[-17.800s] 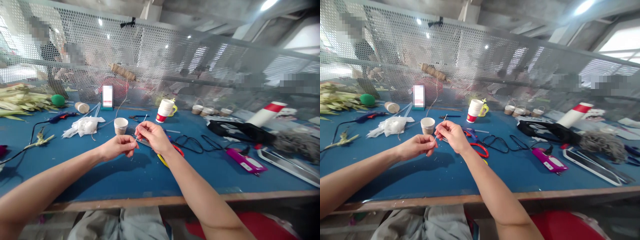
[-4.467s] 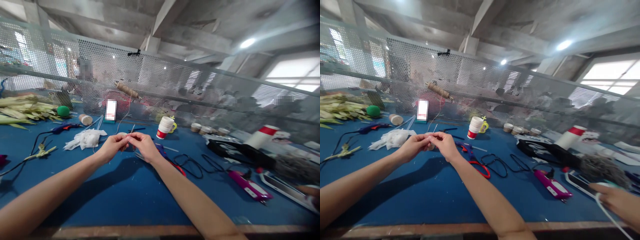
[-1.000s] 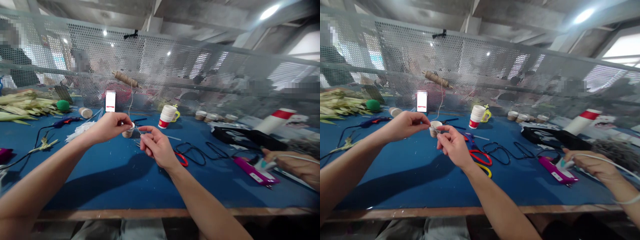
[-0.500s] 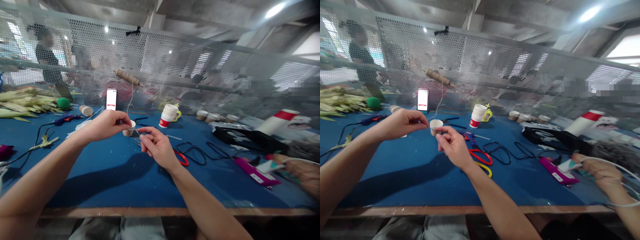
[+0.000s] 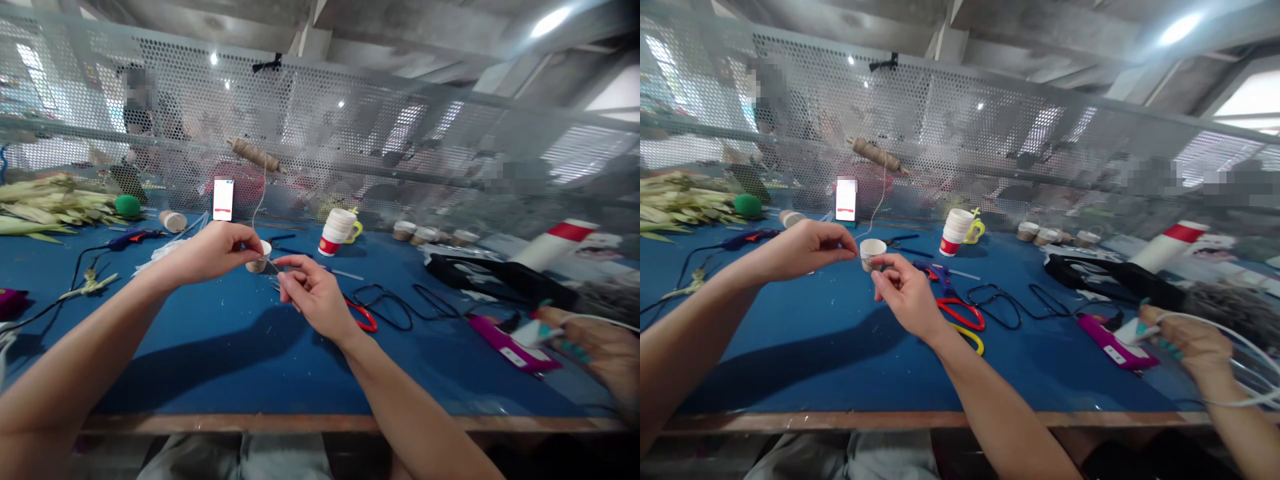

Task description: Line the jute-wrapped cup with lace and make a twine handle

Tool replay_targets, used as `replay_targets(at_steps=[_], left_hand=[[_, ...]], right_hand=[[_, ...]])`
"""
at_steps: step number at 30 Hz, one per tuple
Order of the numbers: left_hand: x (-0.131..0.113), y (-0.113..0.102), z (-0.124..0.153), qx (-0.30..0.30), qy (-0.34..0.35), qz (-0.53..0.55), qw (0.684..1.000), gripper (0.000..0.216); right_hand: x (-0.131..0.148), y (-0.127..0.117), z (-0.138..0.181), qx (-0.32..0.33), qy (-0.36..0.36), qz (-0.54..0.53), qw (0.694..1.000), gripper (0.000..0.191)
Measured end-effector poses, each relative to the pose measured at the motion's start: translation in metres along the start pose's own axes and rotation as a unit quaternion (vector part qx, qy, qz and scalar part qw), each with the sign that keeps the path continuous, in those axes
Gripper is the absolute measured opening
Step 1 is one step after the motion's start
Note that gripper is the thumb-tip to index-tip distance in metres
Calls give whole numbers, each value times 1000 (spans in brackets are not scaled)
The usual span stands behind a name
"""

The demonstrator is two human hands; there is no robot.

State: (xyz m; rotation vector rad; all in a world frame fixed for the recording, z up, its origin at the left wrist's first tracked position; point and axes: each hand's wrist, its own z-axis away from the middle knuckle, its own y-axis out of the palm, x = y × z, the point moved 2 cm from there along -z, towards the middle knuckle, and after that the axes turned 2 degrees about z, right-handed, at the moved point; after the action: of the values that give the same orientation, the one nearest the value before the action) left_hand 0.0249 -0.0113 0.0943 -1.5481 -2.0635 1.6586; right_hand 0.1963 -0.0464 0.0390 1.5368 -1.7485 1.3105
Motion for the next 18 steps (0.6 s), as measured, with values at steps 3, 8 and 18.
replay_targets(at_steps=[3,8,18], left_hand=[[0,0,0,1,0,-1,1000,14],[-1,0,1,2,-3,-1,1000,15],[-1,-1,2,-3,3,5,1000,14]], right_hand=[[0,0,0,-4,1,-2,1000,19],[1,0,0,-3,-3,5,1000,19],[-1,1,1,-11,-8,9,1000,17]])
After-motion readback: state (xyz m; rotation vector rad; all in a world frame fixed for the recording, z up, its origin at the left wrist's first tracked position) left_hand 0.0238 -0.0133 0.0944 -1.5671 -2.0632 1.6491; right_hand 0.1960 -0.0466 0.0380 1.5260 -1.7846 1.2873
